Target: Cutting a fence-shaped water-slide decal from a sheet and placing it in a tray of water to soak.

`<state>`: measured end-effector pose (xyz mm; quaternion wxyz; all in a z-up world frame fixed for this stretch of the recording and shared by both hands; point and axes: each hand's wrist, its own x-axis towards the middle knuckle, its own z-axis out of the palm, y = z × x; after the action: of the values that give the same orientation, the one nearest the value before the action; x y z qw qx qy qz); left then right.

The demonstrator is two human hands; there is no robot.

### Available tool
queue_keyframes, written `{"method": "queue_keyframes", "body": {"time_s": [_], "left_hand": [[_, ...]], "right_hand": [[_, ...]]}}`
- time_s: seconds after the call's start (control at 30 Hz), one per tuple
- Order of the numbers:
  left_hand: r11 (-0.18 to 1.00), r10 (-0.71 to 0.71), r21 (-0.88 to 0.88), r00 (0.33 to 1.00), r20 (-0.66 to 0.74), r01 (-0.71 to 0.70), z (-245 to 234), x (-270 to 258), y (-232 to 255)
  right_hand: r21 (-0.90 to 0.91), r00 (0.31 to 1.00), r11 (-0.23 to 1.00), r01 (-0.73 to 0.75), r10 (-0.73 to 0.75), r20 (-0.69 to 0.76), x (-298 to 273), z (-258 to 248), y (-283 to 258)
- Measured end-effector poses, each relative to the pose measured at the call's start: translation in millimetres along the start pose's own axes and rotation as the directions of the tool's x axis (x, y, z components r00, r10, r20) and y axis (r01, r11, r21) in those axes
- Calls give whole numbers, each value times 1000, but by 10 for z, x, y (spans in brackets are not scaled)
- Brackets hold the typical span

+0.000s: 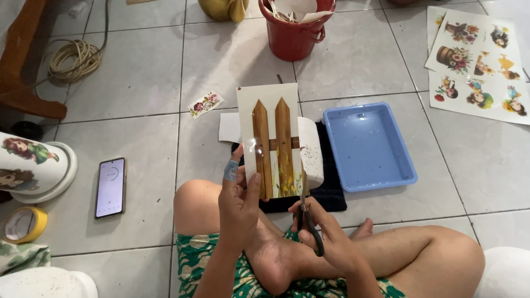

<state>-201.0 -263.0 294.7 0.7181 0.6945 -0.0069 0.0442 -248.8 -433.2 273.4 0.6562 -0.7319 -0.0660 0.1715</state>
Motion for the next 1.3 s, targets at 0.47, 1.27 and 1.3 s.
{"method": "queue_keyframes", "body": {"time_s": [0.47, 1.27, 1.3], "left_hand": [[998, -9, 55, 999, -40, 11, -29, -3, -110], [994, -44, -103, 997, -61, 38, 133, -41, 16], [995, -43, -96, 998, -53, 37, 135, -43, 25]], "right_hand": [[34, 998, 999, 0, 2, -58, -9, -16, 113], [135, 1000, 991, 1, 3, -25, -29, -23, 176], [140, 999, 990, 10, -4, -41, -26, -26, 196]]}}
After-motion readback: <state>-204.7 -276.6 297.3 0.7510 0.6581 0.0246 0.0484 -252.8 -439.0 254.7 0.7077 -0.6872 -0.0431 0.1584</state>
